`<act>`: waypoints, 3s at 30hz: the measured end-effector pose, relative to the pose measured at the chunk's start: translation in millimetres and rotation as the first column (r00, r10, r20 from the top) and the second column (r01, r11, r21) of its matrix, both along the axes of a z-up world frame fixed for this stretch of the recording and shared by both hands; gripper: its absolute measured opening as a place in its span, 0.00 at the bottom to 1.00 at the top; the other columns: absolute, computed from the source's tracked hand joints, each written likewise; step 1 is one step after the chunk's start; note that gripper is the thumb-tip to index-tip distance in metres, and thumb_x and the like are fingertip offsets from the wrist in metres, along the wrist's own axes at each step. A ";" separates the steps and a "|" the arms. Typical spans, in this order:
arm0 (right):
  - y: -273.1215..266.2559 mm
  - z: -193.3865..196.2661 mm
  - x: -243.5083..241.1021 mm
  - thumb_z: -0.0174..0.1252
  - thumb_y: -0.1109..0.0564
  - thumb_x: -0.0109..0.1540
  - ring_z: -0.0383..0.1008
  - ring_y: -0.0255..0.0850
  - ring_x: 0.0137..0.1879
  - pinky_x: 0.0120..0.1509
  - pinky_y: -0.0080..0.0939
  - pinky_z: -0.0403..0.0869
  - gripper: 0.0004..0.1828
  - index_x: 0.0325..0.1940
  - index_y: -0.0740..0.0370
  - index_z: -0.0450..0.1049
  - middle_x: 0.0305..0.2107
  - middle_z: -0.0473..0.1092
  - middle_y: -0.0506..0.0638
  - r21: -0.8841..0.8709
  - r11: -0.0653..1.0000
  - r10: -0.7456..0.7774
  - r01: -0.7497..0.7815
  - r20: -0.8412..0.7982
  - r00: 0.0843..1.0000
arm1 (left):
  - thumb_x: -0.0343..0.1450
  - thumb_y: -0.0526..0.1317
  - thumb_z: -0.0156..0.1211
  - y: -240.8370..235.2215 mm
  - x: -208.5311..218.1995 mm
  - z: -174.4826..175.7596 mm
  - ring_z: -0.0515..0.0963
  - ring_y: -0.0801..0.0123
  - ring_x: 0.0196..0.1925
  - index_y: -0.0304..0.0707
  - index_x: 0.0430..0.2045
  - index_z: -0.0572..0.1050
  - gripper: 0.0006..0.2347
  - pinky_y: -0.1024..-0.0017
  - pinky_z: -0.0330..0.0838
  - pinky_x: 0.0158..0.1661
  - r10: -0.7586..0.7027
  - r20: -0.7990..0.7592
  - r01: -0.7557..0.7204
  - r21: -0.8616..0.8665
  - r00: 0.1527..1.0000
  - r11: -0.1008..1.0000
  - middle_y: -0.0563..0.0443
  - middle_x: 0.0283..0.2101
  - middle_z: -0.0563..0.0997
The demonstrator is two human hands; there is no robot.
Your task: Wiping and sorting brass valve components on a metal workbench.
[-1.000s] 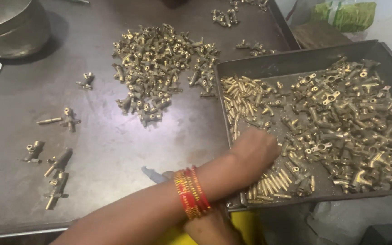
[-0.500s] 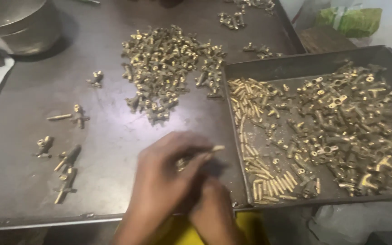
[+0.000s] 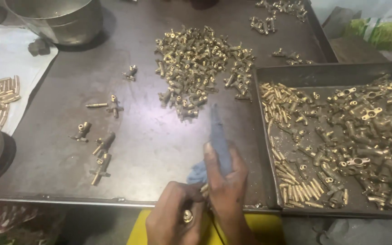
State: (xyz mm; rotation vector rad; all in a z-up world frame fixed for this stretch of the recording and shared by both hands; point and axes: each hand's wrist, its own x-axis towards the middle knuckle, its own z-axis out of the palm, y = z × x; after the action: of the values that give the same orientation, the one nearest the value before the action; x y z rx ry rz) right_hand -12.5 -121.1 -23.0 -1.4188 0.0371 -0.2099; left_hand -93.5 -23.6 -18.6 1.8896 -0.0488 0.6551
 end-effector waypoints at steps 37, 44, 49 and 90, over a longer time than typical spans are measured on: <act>-4.1 -2.9 -47.5 0.70 0.66 0.53 0.83 0.40 0.42 0.44 0.39 0.82 0.17 0.46 0.66 0.79 0.37 0.80 0.54 -0.581 0.794 0.364 -0.180 0.217 0.906 | 0.75 0.42 0.38 24.2 42.7 -26.0 0.71 0.41 0.67 0.33 0.66 0.57 0.23 0.54 0.68 0.62 -0.446 -0.104 -0.010 -0.978 0.889 0.209 0.28 0.67 0.67; 1.4 9.8 22.0 0.60 0.67 0.58 0.79 0.35 0.36 0.36 0.37 0.79 0.17 0.51 0.65 0.79 0.34 0.79 0.53 -0.414 0.849 0.337 -0.328 -0.055 0.940 | 0.77 0.48 0.40 27.0 46.8 -41.3 0.58 0.40 0.73 0.40 0.72 0.54 0.26 0.55 0.57 0.65 -0.359 -0.103 -0.013 -0.970 0.928 0.244 0.33 0.71 0.58; 4.8 38.9 24.5 0.63 0.61 0.59 0.79 0.35 0.30 0.29 0.36 0.78 0.20 0.57 0.60 0.77 0.34 0.79 0.52 -0.391 0.881 0.216 -0.265 -0.165 0.962 | 0.75 0.49 0.40 21.9 47.0 -26.0 0.60 0.52 0.75 0.38 0.68 0.54 0.25 0.57 0.55 0.69 -0.250 -0.150 -0.065 -0.945 0.957 0.320 0.38 0.72 0.60; -50.2 -2.3 -24.7 0.59 0.56 0.63 0.81 0.36 0.40 0.44 0.38 0.80 0.23 0.62 0.62 0.74 0.40 0.81 0.52 -0.433 0.893 0.119 -0.124 -0.041 0.992 | 0.73 0.39 0.60 29.8 84.4 26.0 0.78 0.64 0.55 0.36 0.67 0.69 0.24 0.66 0.72 0.57 -0.378 -0.076 0.205 -0.735 0.923 0.646 0.42 0.52 0.79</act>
State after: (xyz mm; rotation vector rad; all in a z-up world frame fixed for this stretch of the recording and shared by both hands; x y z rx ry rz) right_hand -37.2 -171.3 -25.3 -1.8644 -0.0943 -0.1069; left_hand -9.2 6.1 7.4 1.1269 0.0429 0.1684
